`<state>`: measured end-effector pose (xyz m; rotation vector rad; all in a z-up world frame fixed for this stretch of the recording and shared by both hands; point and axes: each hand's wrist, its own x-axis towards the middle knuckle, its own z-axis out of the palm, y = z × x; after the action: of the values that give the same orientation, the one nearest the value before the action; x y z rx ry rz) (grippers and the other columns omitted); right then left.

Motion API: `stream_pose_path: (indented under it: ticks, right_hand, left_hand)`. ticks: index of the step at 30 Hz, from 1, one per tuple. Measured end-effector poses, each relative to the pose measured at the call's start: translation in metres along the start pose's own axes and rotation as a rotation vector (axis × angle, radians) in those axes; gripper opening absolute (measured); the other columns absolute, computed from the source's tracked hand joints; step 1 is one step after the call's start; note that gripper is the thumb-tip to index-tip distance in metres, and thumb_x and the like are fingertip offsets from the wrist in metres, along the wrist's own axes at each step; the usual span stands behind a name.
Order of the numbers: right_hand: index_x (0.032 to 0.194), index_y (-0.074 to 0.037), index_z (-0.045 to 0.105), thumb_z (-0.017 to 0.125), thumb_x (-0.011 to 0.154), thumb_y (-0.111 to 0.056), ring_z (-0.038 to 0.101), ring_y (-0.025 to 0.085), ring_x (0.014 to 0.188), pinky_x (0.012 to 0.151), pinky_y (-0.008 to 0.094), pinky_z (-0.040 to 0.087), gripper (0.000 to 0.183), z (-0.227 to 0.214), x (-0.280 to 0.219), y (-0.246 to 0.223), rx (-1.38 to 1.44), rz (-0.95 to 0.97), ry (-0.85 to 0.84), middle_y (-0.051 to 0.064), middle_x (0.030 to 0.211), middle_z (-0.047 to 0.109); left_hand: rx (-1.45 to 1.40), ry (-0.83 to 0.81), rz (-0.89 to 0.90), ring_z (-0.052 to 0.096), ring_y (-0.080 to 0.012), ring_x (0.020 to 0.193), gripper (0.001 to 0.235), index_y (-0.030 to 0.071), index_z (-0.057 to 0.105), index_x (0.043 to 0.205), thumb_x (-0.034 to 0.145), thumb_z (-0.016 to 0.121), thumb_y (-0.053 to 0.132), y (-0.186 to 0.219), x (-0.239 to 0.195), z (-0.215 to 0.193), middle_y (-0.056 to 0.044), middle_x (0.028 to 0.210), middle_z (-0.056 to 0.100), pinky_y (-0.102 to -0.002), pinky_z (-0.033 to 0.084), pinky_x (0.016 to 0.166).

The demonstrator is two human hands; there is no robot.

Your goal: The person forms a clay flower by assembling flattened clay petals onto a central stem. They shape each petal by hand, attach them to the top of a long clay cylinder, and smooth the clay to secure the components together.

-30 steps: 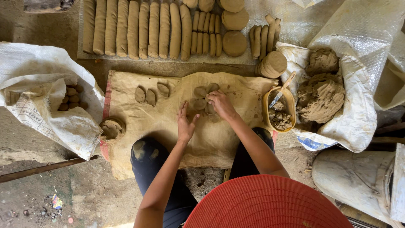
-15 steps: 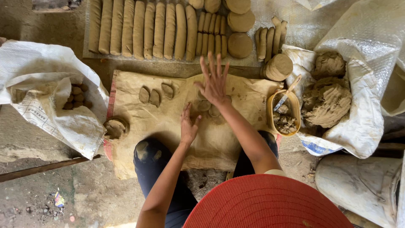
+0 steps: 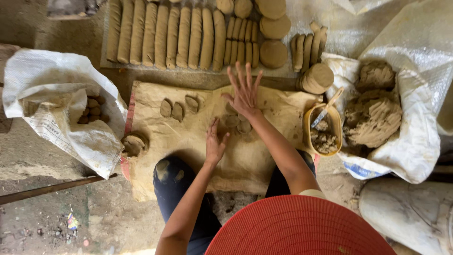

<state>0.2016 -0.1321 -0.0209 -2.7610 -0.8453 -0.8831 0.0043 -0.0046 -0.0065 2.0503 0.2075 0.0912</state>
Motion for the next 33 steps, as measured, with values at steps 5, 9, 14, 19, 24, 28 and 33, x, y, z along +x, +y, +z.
stream_pose_path:
  ticks: [5,9,14,19,24,28,33]
  right_hand:
    - [0.162,-0.022,0.022,0.033,0.092,-0.082,0.014,0.037,0.156,0.118,0.074,0.005,0.093,-0.013,0.009,-0.001,0.015,0.071,-0.424,0.012,0.169,0.017]
    - [0.13,-0.011,0.063,0.054,0.111,-0.048,0.052,0.032,0.133,0.119,0.053,0.042,0.043,-0.035,0.004,0.044,0.302,0.399,-0.43,0.013,0.136,0.06]
    - [0.127,-0.004,0.062,0.055,0.11,-0.029,0.065,0.033,0.116,0.1,0.048,0.055,0.032,-0.064,-0.03,0.058,0.484,0.566,-0.786,0.015,0.129,0.066]
    - [0.144,0.002,0.037,0.08,0.093,-0.037,0.042,0.049,0.136,0.102,0.062,0.042,0.077,-0.037,-0.039,0.054,0.419,0.422,-0.782,0.028,0.146,0.039]
    - [0.137,-0.005,0.05,0.081,0.087,-0.03,0.057,0.032,0.132,0.111,0.045,0.047,0.063,-0.053,-0.026,0.056,0.636,0.729,-0.945,0.015,0.139,0.059]
    - [0.141,-0.009,0.047,0.091,0.072,-0.019,0.048,0.031,0.138,0.114,0.044,0.041,0.082,-0.059,-0.023,0.058,0.743,0.782,-0.939,0.014,0.146,0.053]
    - [0.138,-0.007,0.057,0.095,0.069,-0.019,0.055,0.029,0.133,0.111,0.044,0.043,0.08,-0.05,-0.027,0.062,0.784,0.726,-0.997,0.013,0.141,0.061]
  left_hand:
    - [0.059,0.01,0.008,0.034,-0.0393,0.147,0.075,0.007,0.037,0.154,0.09,0.075,0.018,-0.006,0.004,0.004,-0.016,0.161,0.036,-0.048,0.033,0.119]
    - [0.177,0.101,0.217,0.038,-0.0445,0.145,0.069,-0.002,0.039,0.157,0.099,0.072,0.015,-0.035,0.038,0.011,-0.026,0.158,0.041,-0.053,0.032,0.119]
    - [0.19,-0.046,0.208,0.061,-0.0446,0.115,0.044,0.0,0.065,0.132,0.089,0.073,0.005,-0.032,0.106,0.01,-0.024,0.126,0.066,-0.05,0.051,0.1]
    - [0.262,-0.092,0.118,0.067,-0.0405,0.106,0.03,0.004,0.071,0.115,0.086,0.076,0.003,-0.02,0.135,0.024,-0.022,0.118,0.069,-0.048,0.056,0.092]
    - [0.364,-0.228,0.012,0.068,-0.0393,0.102,0.026,0.005,0.072,0.106,0.082,0.081,0.004,-0.027,0.153,0.035,-0.022,0.113,0.07,-0.047,0.056,0.086]
    - [0.195,-0.238,0.006,0.072,-0.0345,0.099,0.03,0.002,0.069,0.108,0.08,0.079,-0.001,-0.032,0.157,0.032,-0.019,0.103,0.076,-0.045,0.058,0.083]
    - [0.004,-0.301,-0.092,0.078,-0.0273,0.081,0.028,0.0,0.069,0.112,0.085,0.074,-0.004,-0.028,0.152,0.021,-0.019,0.098,0.078,-0.039,0.062,0.07]
